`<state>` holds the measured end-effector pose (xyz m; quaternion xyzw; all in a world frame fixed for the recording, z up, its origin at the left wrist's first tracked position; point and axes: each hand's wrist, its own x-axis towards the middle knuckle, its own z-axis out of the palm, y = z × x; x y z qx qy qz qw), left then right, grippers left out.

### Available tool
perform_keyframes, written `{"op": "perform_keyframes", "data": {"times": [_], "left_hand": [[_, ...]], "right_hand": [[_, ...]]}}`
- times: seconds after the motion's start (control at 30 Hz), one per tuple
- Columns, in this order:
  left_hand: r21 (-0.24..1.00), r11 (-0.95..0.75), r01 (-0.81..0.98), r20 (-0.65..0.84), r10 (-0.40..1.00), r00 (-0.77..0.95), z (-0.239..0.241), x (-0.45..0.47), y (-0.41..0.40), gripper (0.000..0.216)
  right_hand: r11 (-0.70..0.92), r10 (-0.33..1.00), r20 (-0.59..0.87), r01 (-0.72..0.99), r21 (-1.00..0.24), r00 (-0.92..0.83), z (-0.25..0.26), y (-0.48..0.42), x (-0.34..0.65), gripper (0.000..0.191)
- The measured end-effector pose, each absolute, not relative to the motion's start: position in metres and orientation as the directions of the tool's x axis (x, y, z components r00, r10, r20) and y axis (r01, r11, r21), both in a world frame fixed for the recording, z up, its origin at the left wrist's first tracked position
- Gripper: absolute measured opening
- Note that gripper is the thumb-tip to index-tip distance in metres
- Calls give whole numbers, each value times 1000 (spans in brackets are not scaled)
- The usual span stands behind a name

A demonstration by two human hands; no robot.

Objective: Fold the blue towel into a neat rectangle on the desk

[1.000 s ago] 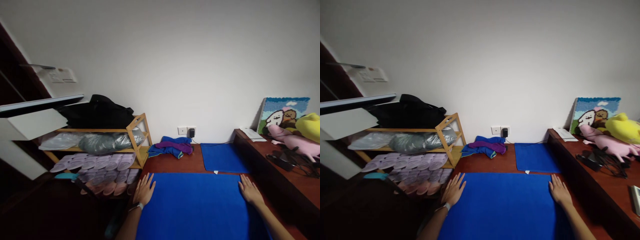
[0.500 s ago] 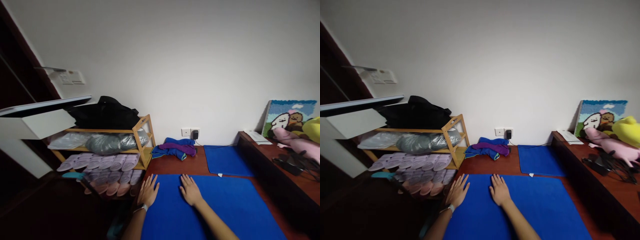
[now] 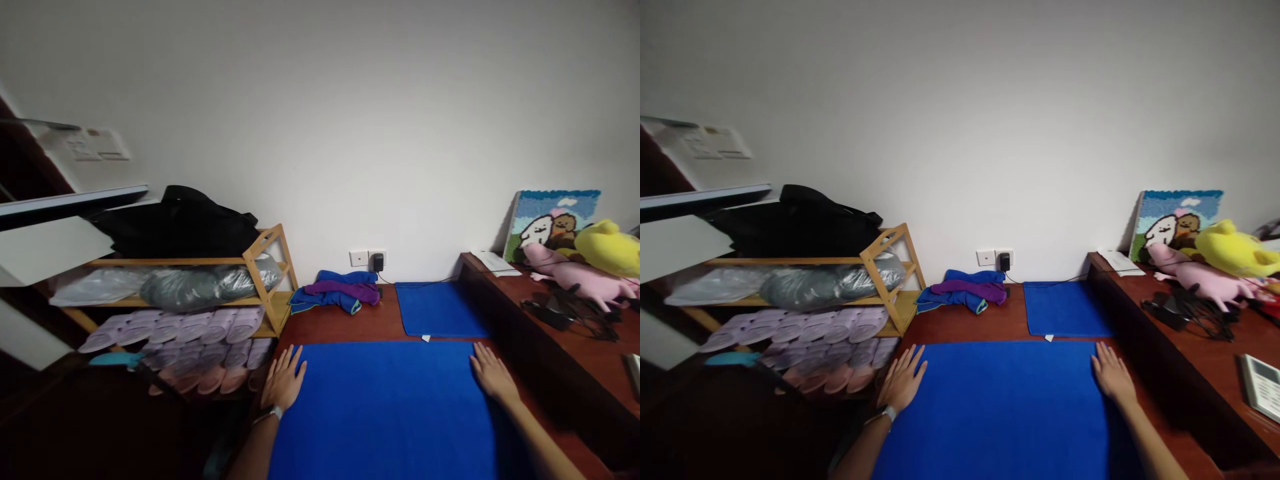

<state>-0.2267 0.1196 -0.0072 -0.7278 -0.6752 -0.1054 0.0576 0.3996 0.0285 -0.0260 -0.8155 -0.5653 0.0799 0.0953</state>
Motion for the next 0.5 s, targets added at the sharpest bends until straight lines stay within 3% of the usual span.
{"op": "perform_keyframes", "data": {"times": [0.13,0.23,0.33,0.5], "left_hand": [[73,-78,994,219,974,61,-5,-226,118,56],[80,-87,993,227,972,67,-3,-225,116,56],[95,-96,991,232,970,71,-3,-225,114,57],[112,-79,991,209,977,54,-3,-226,114,63]], "right_hand": [[-358,924,17,882,-307,382,-25,26,423,79],[-300,907,156,859,-415,392,-13,34,390,79],[-138,930,249,885,-446,271,7,53,320,81],[112,971,238,882,-458,0,29,91,149,71]]}}
